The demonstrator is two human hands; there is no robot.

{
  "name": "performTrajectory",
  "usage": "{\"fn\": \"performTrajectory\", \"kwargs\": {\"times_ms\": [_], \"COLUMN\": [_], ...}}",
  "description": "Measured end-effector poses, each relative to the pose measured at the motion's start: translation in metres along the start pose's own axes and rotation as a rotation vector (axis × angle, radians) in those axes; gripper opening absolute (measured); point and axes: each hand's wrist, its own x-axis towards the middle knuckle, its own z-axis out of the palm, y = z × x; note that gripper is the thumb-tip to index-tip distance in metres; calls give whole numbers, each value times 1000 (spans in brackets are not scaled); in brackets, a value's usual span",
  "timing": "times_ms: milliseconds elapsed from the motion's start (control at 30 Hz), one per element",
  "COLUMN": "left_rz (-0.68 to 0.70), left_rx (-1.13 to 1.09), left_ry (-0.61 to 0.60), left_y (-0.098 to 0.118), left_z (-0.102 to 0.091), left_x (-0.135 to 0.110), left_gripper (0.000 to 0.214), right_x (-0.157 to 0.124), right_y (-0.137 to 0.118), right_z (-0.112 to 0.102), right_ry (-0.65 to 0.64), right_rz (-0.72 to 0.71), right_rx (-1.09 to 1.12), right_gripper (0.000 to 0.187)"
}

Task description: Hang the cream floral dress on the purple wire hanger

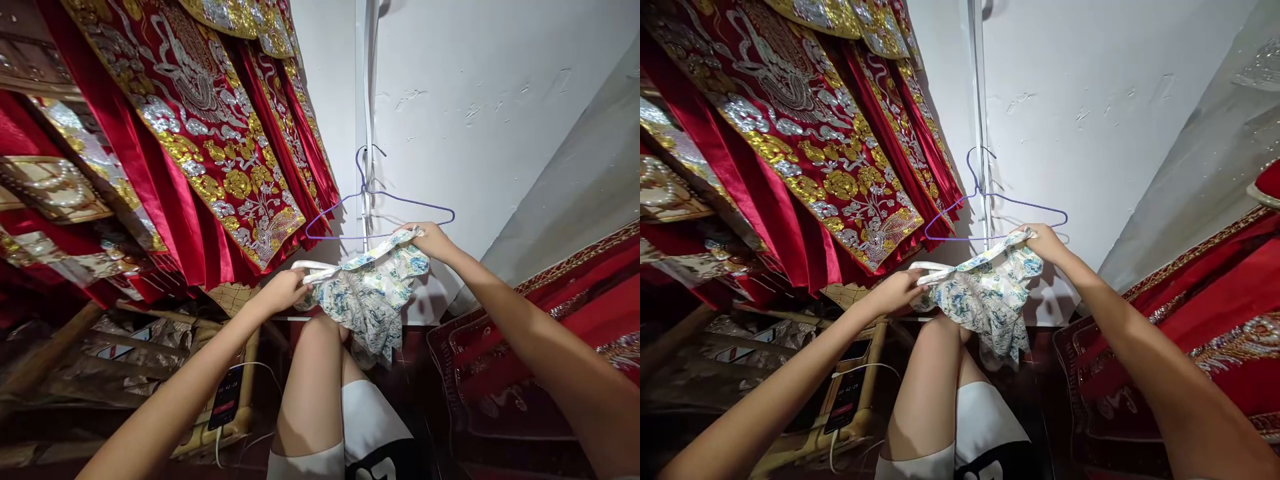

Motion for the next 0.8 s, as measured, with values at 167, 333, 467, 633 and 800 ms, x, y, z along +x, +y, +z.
{"fn": "performTrajectory", "kwargs": {"times_ms": [167,333,467,633,800], "left_rz": [19,150,124,104,32], "left_rx": [-265,-332,-475,-621,-624], "left_ry": [28,377,624,542,610], "left_y": [1,30,44,30,11], "left_z": [-29,-45,-59,-72,-83], "left_x": [24,39,57,73,78], "left_gripper": [29,31,22,36,29], "right_x": [-6,-27,-51,-51,-29], "right_y": [-1,-16,-39,-34,-18], "right_z": [-19,-15,-2,-19,-73], "right_ry": [103,52,20,316,118], "right_rz": [-20,-84,-91,-63,111], "right_rx": [-36,16,-99,-203,31], "right_gripper": [16,13,24,67,38]}}
